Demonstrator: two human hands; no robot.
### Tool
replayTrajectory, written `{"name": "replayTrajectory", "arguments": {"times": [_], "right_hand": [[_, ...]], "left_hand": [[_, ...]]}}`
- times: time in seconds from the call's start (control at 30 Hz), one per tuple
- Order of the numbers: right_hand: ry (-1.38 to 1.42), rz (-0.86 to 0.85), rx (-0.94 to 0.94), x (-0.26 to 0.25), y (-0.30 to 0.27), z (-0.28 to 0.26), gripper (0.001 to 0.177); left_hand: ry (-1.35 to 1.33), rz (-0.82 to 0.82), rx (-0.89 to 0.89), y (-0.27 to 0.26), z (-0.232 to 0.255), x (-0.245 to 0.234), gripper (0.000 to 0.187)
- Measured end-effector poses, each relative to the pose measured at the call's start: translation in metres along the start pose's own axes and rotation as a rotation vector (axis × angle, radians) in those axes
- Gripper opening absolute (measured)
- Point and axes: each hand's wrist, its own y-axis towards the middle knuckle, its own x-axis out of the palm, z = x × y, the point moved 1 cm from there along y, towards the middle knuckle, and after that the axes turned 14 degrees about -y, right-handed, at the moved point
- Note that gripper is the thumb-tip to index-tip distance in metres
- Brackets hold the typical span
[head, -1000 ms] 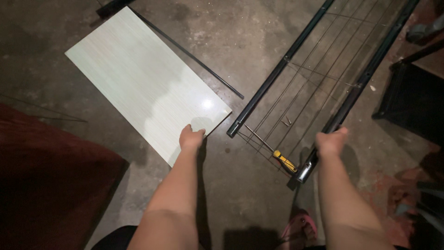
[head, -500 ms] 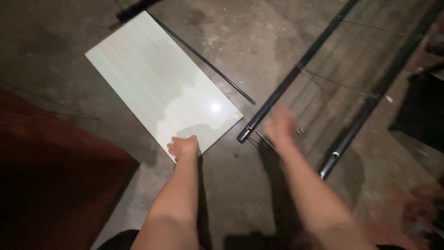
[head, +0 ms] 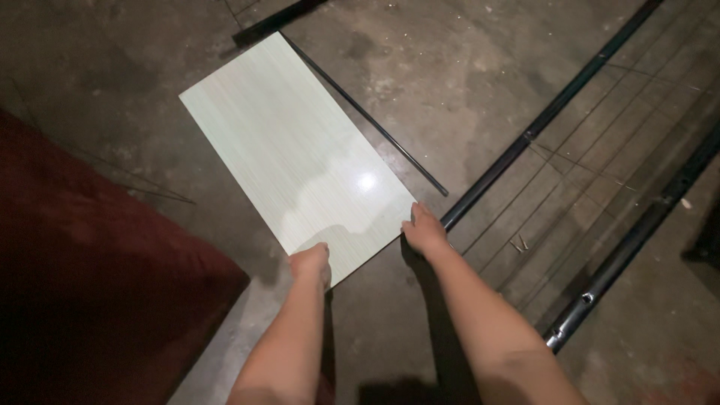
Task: The person aligns a white rectangular panel with a black metal wire frame and uses a yellow-handled screwdriver to tighten screws at the frame joints. The person repeatedly adjusts the panel and frame, then continues fastening multiple screws to secure the components together.
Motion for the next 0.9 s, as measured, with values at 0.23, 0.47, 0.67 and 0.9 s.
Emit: {"name": "replayTrajectory", "arguments": {"times": [0.23, 0.47, 0.67, 0.9], "right_hand": [[0.010, -0.012, 0.085, -0.025, -0.001, -0.017, 0.053], [0.059, 0.039, 0.098, -0.023, -0.001, -0.013, 0.044], [0.065, 0.083, 0.073, -0.022, 0.009, -0.003, 0.043], [0.377, -0.037, 0.186, -0.057, -0.010, -0.027, 0.043]], "left_hand": [[-0.212, -0.004, -0.036, 0.007, 0.003, -0.001, 0.062], [-0.511, -0.175, -0.093, 0.092, -0.051, 0.001, 0.061], [-0.421, -0.153, -0.126, 0.081, -0.039, -0.008, 0.067], [0.183, -0.030, 0.242, -0.029, 0.046, -0.049, 0.061]]}}
